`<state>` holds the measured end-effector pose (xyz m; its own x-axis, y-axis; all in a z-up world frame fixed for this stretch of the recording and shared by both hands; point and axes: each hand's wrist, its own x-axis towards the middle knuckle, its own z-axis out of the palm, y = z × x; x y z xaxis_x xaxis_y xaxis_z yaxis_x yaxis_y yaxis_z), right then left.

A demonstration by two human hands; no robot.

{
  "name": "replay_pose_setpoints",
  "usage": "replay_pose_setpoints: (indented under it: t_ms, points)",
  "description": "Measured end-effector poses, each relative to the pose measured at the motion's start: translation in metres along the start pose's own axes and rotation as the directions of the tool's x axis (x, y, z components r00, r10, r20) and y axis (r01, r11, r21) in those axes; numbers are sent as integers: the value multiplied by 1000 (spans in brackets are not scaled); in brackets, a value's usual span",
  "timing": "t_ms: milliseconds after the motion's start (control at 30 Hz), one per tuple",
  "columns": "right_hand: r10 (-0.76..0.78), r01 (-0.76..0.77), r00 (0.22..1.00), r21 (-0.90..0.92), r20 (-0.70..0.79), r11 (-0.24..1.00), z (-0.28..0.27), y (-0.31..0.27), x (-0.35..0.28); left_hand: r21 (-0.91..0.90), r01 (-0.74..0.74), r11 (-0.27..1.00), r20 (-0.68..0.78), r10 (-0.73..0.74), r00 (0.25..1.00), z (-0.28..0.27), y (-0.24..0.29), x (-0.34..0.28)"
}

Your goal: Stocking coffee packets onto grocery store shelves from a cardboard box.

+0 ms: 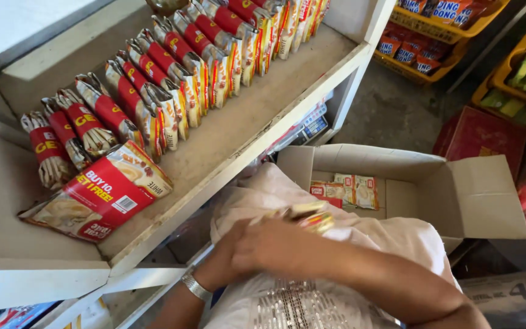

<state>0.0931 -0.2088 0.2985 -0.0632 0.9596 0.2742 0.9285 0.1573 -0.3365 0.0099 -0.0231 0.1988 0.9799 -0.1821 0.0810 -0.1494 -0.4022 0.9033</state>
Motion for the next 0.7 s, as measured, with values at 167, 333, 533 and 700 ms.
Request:
replay_pose_setpoints:
  t_ms: [167, 333, 533, 700]
  points:
    - [-108, 100, 990, -90, -87, 991, 17, -14, 16, -6, -4, 1000, -15, 4, 1000, 12, -51, -15]
    - [-71, 83, 936, 20, -345, 996, -19, -11, 1, -426, 5, 905, 32, 10, 999, -2, -43, -17]
    - [519, -338, 706, 415, -482, 845, 26, 67, -83, -481, 167, 860, 21, -179, 984, -1, -61, -19]
    - [608, 76, 785, 993, -118, 96, 94, 81, -87, -507, 136, 851, 24, -144, 989, -2, -56, -13]
